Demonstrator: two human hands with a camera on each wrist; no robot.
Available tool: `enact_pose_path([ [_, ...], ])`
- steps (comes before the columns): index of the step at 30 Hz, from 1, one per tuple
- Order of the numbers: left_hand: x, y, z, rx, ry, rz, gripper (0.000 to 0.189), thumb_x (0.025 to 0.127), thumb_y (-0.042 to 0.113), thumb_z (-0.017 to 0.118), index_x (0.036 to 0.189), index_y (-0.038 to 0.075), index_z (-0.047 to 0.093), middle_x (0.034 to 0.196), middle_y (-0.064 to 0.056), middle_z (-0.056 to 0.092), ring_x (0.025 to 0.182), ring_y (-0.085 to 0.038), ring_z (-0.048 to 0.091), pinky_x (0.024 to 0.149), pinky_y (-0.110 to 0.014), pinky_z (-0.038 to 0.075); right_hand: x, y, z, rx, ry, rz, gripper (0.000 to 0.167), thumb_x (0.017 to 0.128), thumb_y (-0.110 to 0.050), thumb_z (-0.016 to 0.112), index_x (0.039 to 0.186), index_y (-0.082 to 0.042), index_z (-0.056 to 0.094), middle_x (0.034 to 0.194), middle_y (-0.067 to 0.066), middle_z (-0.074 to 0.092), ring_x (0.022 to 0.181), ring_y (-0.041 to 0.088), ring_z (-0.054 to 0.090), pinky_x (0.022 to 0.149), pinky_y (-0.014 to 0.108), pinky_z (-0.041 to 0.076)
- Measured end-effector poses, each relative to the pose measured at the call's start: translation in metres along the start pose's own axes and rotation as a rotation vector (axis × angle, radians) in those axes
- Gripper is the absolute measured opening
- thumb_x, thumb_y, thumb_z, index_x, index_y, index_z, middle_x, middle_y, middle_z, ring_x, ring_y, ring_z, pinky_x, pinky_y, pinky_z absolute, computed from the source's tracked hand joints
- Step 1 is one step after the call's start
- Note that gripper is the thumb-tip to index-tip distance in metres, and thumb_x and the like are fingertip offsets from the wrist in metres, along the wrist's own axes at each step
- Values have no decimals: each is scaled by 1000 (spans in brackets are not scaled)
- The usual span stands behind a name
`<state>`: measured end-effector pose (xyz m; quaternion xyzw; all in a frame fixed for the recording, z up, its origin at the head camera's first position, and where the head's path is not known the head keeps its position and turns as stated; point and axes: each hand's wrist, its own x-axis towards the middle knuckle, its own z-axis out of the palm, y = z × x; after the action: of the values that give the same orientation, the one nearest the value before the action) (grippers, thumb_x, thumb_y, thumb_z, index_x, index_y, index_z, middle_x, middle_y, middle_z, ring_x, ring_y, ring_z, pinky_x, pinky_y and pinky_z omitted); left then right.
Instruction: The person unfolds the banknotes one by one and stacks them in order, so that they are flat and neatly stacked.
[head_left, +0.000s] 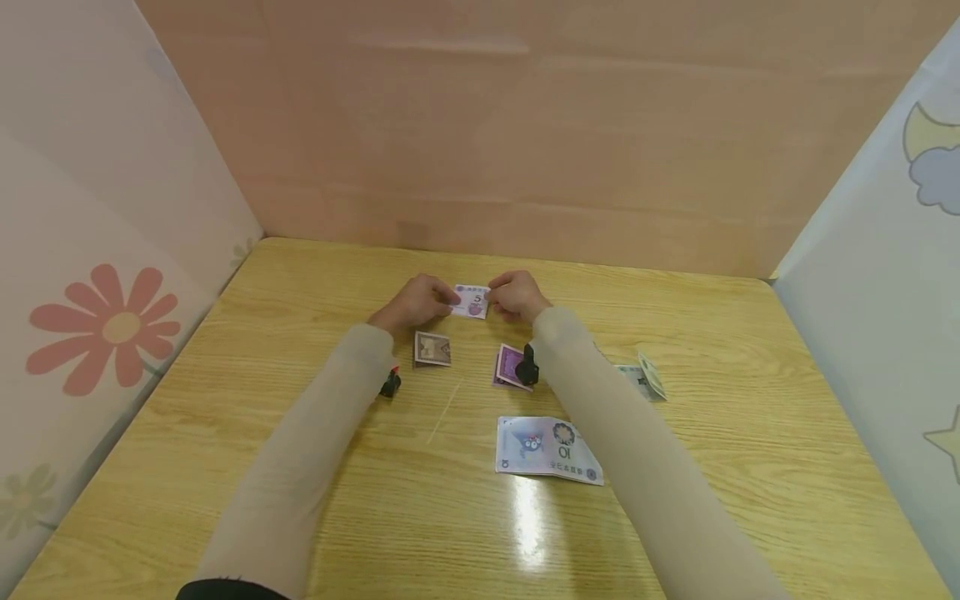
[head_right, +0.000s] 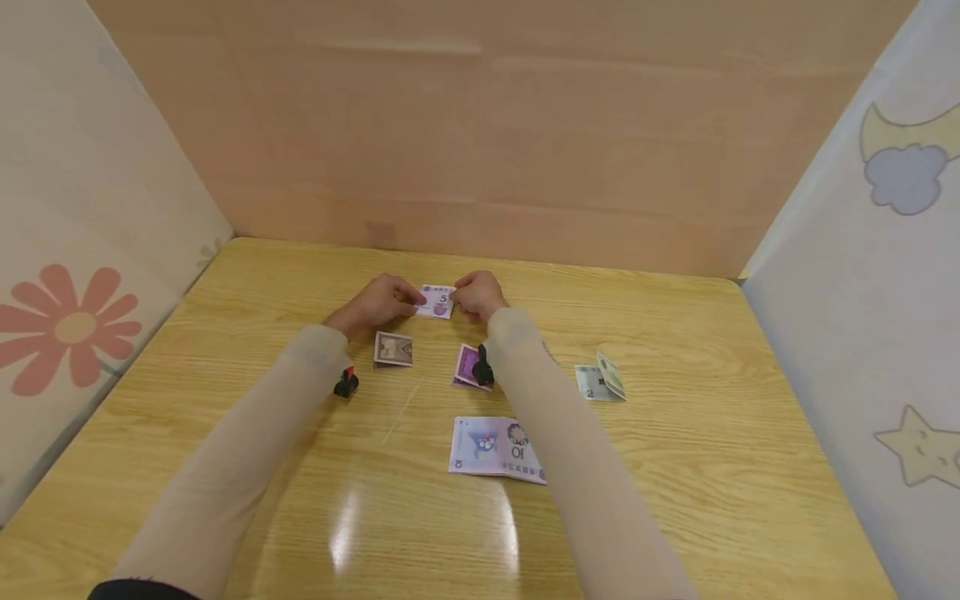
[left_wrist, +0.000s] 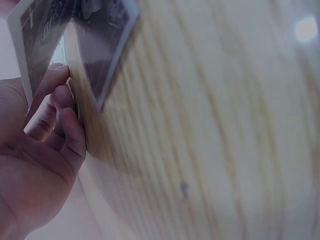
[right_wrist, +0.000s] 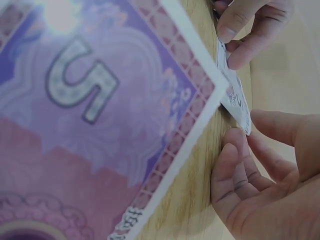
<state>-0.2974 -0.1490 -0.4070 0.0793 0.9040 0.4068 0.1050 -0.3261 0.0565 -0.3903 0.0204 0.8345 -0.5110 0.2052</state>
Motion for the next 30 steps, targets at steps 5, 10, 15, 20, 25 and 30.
enact_pose_path([
  [5, -1, 0, 0, 13, -3, -2, 24, 92, -1, 67, 114, 4, 74, 123, -12, 67, 111, -27, 59, 97, -40, 48, -1, -1, 1, -12, 15, 0, 28, 97, -10, 67, 123, -4, 62, 99, 10, 66, 76, 17, 61, 61, 27, 49],
  [10, 0, -1, 0, 27, -7, 21, 23, 92, -1, 67, 113, 3, 75, 123, -13, 67, 115, -29, 59, 100, -42, 46, -3, -1, 1, -19, 27, -15, 26, 96, -8, 67, 121, -3, 61, 101, 13, 68, 76, 18, 63, 62, 28, 51],
  [15, 0, -2, 0, 29, -10, 44, 23, 92, -1, 67, 113, 2, 74, 123, -14, 68, 116, -31, 60, 101, -43, 46, -4, -1, 1, -20, 45, -15, 24, 96, -7, 67, 118, -2, 61, 97, 12, 67, 73, 16, 62, 61, 27, 50],
  [20, 0, -3, -1, 17, 3, 50, 20, 92, -1, 68, 111, 1, 74, 118, -14, 68, 109, -29, 61, 97, -41, 48, -7, -3, 1, -8, 44, -7, 23, 96, -7, 67, 117, -2, 61, 98, 13, 68, 77, 19, 64, 63, 28, 51],
  [25, 0, -6, -1, -14, 11, 36, 14, 90, -3, 70, 104, 0, 71, 106, -13, 68, 95, -24, 59, 86, -34, 49, -8, -3, 1, 5, 36, -5, 23, 95, -6, 68, 116, -1, 61, 95, 13, 68, 77, 20, 64, 62, 27, 51],
  [30, 0, -5, -2, -56, -17, 13, 14, 91, -1, 70, 105, 0, 69, 105, -12, 65, 93, -23, 56, 82, -31, 47, -6, -1, 1, 27, 43, -1, 22, 94, -5, 69, 115, -2, 61, 92, 11, 67, 75, 19, 63, 62, 27, 51],
])
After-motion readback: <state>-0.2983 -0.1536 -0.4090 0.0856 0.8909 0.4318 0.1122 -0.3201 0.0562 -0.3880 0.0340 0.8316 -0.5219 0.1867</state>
